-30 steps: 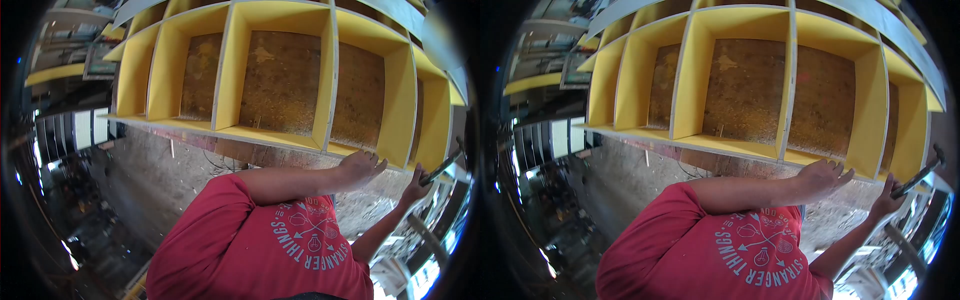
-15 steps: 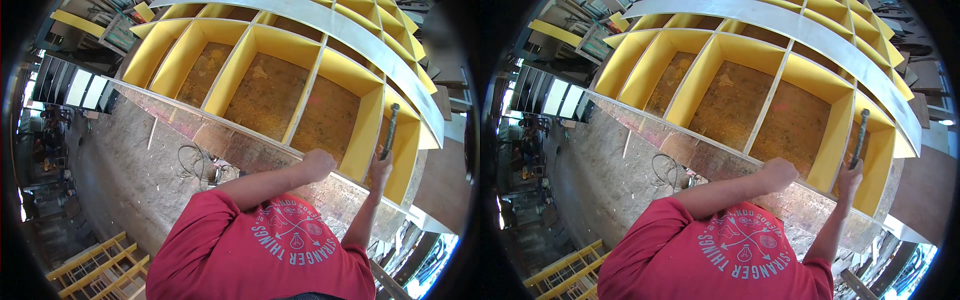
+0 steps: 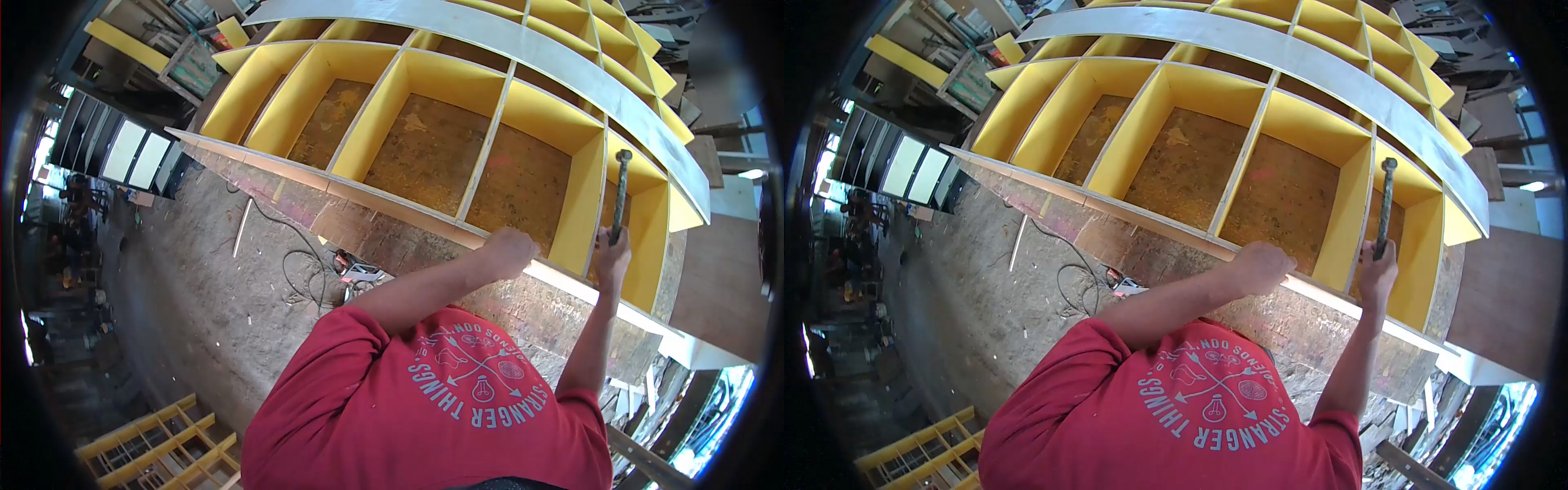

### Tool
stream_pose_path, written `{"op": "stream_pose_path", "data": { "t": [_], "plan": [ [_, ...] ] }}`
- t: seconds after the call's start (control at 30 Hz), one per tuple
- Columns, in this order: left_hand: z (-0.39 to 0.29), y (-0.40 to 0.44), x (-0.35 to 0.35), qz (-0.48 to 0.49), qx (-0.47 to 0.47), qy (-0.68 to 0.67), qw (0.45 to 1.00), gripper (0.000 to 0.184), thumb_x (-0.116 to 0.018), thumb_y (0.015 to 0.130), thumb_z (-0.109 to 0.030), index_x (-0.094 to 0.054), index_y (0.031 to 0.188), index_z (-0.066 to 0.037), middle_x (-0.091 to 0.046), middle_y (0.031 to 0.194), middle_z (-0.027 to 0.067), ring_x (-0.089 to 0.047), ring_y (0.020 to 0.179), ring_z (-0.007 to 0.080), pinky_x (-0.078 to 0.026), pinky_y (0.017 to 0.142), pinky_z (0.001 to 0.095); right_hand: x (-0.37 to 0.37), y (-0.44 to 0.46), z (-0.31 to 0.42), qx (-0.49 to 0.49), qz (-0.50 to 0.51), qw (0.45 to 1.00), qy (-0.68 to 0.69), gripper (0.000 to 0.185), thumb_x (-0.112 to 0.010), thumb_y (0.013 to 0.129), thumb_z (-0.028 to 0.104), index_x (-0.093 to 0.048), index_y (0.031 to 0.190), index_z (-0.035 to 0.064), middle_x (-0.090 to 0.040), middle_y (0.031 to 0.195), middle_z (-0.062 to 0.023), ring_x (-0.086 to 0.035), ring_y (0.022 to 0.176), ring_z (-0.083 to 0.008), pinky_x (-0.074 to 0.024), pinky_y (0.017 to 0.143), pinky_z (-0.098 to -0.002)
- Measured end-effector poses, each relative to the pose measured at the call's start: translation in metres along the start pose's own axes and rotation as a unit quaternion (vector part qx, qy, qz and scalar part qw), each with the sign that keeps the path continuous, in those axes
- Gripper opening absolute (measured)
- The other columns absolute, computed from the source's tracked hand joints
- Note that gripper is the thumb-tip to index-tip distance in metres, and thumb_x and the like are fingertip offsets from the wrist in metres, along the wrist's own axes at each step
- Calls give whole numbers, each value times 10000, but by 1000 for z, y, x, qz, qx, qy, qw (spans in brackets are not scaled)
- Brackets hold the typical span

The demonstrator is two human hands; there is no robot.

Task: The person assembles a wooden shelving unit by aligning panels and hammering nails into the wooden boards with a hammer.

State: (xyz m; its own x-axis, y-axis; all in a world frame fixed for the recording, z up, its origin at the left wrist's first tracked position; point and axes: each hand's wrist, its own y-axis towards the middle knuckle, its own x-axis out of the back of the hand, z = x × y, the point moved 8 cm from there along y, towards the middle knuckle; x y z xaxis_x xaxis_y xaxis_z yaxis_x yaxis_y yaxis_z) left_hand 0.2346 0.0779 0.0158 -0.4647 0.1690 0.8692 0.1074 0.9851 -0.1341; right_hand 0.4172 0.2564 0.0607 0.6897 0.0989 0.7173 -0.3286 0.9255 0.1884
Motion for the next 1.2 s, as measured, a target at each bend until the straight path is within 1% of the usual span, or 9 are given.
{"op": "stream_pose_path", "data": {
  "t": [0.17,0.3,0.37,0.43,0.63,0.83,1.0,1.1,1.2],
  "plan": [
    [5,-78,79,-355,-170,-169,904,167,-815,896,-206,-749,991,-84,-748,928,113,-726,915,327,-583,831,444,38,-65,44,113,68,988,82,325,-752,1035,284,-594,938,17,-465,689,-3,-387,628,-102,-308,536,-350],
    [92,-196,93,-514,17,-140,846,87,-781,906,-113,-742,973,-74,-719,827,83,-688,728,270,-558,667,386,9,-137,77,45,288,957,13,337,-919,857,281,-711,844,17,-586,680,-3,-525,638,-82,-424,578,-301],
    [160,-249,44,-523,181,-191,811,73,-751,928,-112,-730,957,-48,-717,786,91,-681,662,285,-545,606,376,-20,-163,80,45,336,941,27,315,-954,760,275,-781,882,41,-693,711,-56,-664,644,-161,-528,639,-340],
    [219,-283,0,-416,336,-151,831,137,-720,942,-136,-714,1026,-28,-738,899,128,-725,822,335,-587,728,448,-58,-180,86,112,376,918,-61,292,-939,747,281,-811,921,84,-744,783,-95,-730,700,-260,-570,687,-401],
    [286,-292,-38,-429,394,14,813,367,-751,947,-222,-690,1256,-34,-689,1227,203,-631,1169,426,-507,981,557,-145,-201,32,172,382,897,-144,264,-902,791,267,-797,989,128,-735,922,-86,-719,864,-332,-583,797,-457],
    [283,-274,-39,-385,379,-12,842,359,-770,942,-290,-718,1199,-45,-705,1091,189,-645,1070,432,-506,935,557,-111,-151,148,180,210,960,44,442,-958,756,301,-745,1041,40,-688,951,-132,-670,934,-347,-533,810,-452],
    [291,-267,-40,-407,403,2,820,312,-747,954,-268,-716,1178,-53,-695,1064,165,-641,1053,382,-512,920,531,-123,-112,260,336,168,921,-107,449,-959,758,263,-699,1046,39,-658,926,-150,-646,893,-367,-520,773,-460],
    [301,-263,-45,-384,415,-1,825,253,-728,964,-240,-702,1106,-31,-686,1039,176,-642,1051,381,-517,919,514,-168,-109,230,376,296,868,-131,401,-930,795,275,-691,1013,39,-672,908,-166,-661,863,-376,-517,734,-461],
    [306,-261,-53,-365,426,-6,828,220,-708,974,-214,-684,1068,-17,-675,1042,187,-643,1049,391,-520,914,507,-183,-106,205,306,341,882,-112,203,-860,878,230,-726,939,89,-673,759,-124,-673,712,-374,-514,647,-473]
  ]
}}
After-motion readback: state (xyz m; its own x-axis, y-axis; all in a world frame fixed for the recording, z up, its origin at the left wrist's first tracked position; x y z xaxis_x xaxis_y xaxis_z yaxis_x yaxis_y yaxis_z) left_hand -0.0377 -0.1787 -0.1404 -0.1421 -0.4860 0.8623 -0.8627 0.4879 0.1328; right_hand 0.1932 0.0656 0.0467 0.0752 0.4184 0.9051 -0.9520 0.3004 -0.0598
